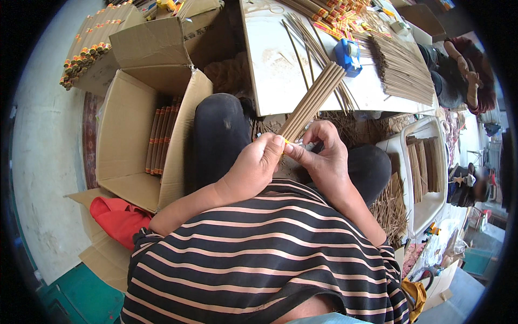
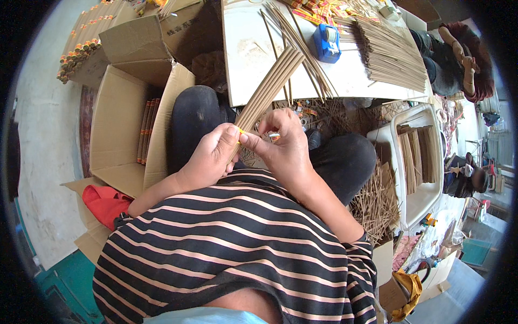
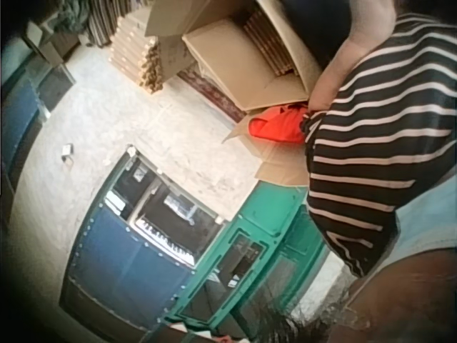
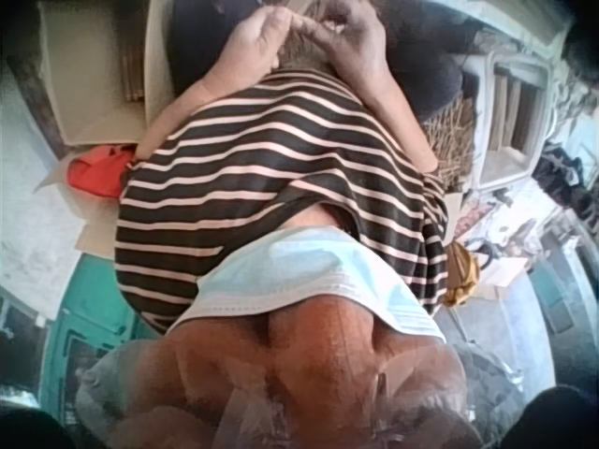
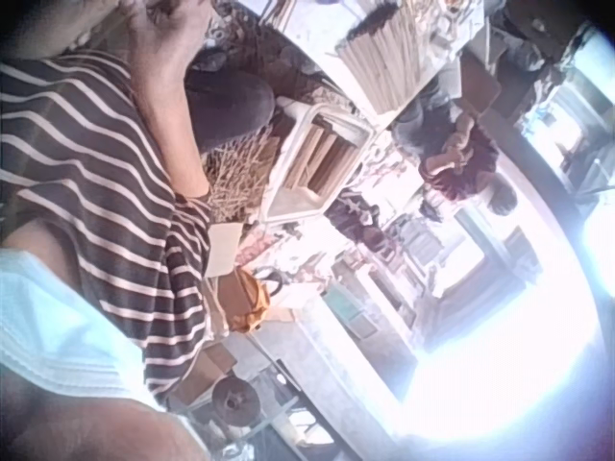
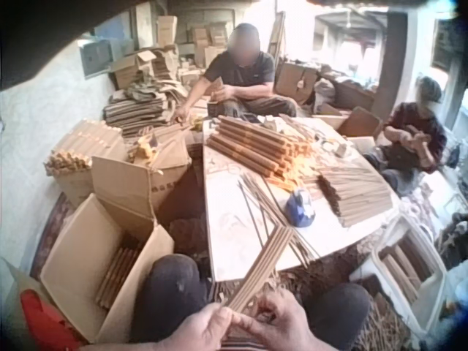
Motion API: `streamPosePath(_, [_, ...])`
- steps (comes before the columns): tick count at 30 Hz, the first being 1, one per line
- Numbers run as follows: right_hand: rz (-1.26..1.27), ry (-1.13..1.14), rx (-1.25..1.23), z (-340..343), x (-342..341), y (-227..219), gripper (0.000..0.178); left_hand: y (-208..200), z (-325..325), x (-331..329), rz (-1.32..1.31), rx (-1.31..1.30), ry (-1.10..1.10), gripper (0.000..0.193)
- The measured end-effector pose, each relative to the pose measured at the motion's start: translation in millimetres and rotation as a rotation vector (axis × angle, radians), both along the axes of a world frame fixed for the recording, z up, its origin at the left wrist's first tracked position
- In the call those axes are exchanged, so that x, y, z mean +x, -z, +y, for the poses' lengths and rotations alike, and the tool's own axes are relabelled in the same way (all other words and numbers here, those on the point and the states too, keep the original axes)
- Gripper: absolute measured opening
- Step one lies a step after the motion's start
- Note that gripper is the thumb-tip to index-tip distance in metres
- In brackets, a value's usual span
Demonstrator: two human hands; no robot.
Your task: The person loads a roll of tape into a blue tape dispenser, then gathers a bundle of incense sticks, aligns them, and wraps a red and yellow paper band around the bundle to secure it. The finished bundle is placed on the table.
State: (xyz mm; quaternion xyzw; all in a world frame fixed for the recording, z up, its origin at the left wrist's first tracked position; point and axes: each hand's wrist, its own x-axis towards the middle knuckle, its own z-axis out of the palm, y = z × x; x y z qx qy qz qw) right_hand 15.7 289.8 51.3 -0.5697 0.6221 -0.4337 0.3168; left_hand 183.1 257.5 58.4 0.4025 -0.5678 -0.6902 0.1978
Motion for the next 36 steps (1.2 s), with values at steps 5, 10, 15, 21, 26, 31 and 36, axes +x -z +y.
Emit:
streamPosePath(5, [0.037, -0.061, 0.241, 6.2, 8.5, -27.5, 0.021, 0.7, 4.6, -2.8, -0.178, -0.183, -0.047, 0.042])
streamPosePath(10, [-0.155, -0.073, 0.275, 10.0, 13.3, -20.4, 0.023, 4.7, 8.7, -5.6, -0.181, -0.307, -0.093, 0.048])
streamPosePath(15, [-0.758, -0.107, 0.34, 14.8, 19.9, -10.2, 0.026, 14.2, 8.7, -1.8, -0.155, -0.445, -0.071, 0.052])
streamPosePath(21, [-1.159, -0.134, 0.25, 17.1, 24.8, 9.4, 0.015, -0.3, 7.7, 3.4, 0.092, -0.089, 0.005, 0.055])
streamPosePath(26, [-1.249, -0.221, 0.197, 17.0, 23.1, 6.9, 0.017, 0.9, 7.1, 4.0, 0.199, -0.137, 0.075, 0.062])
streamPosePath(31, [-1.323, -0.239, 0.235, 21.2, 16.8, 16.0, 0.03, -3.6, 5.3, 4.7, 0.267, -0.086, 0.127, 0.073])
streamPosePath(36, [-1.337, -0.273, 0.377, 19.4, 10.8, 6.5, 0.041, 0.7, 6.7, 5.3, 0.31, 0.011, 0.118, 0.081])
